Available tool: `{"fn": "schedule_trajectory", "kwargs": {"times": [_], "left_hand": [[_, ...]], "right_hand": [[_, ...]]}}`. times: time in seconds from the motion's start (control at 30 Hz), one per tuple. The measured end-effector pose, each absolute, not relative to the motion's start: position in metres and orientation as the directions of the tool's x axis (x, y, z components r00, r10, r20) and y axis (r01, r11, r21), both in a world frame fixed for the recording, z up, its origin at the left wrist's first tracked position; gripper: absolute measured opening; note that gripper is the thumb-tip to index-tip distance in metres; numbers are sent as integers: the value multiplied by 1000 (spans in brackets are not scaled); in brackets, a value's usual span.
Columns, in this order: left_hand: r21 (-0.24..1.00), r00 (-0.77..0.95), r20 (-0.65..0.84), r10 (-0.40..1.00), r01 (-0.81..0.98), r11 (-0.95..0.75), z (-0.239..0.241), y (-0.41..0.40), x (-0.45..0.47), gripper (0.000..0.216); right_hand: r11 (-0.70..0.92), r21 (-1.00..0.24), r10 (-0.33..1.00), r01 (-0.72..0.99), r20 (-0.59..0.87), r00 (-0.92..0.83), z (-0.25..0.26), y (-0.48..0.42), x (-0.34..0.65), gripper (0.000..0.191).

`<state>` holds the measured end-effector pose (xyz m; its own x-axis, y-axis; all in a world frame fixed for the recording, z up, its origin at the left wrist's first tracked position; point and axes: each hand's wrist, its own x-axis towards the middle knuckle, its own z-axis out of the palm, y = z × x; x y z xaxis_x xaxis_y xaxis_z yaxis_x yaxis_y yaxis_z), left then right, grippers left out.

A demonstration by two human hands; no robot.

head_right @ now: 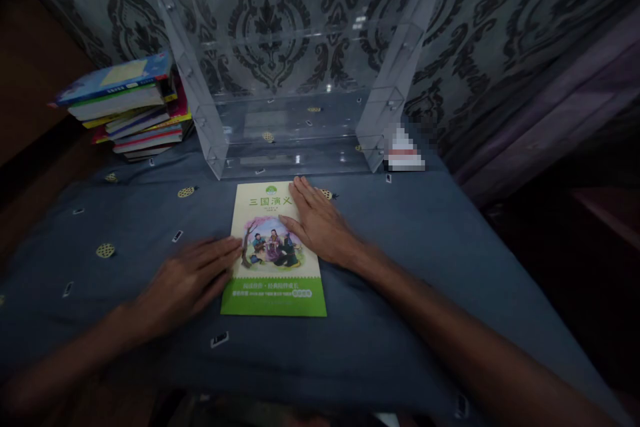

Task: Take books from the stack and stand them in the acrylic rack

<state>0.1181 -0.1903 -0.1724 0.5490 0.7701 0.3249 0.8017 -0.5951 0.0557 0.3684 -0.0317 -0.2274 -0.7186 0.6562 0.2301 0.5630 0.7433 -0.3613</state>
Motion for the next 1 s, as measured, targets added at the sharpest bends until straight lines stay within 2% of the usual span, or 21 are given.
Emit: {"fn": "schedule_trajectory", "kwargs": {"times": [0.43, 0.67, 1.0], "left_hand": [[60, 401, 313, 861, 896, -440, -183, -103, 104, 31], [38, 390, 304, 869, 907, -420, -188, -100, 105, 34], [61, 387, 297, 873, 904, -422, -189, -101, 105, 34]], "right_hand": [[741, -357, 659, 569, 222, -719, -221, -38, 371, 73], [717, -341, 682, 608, 158, -714, -218, -44, 372, 79], [739, -313, 665, 597, 198, -720, -224, -73, 384, 73]]}}
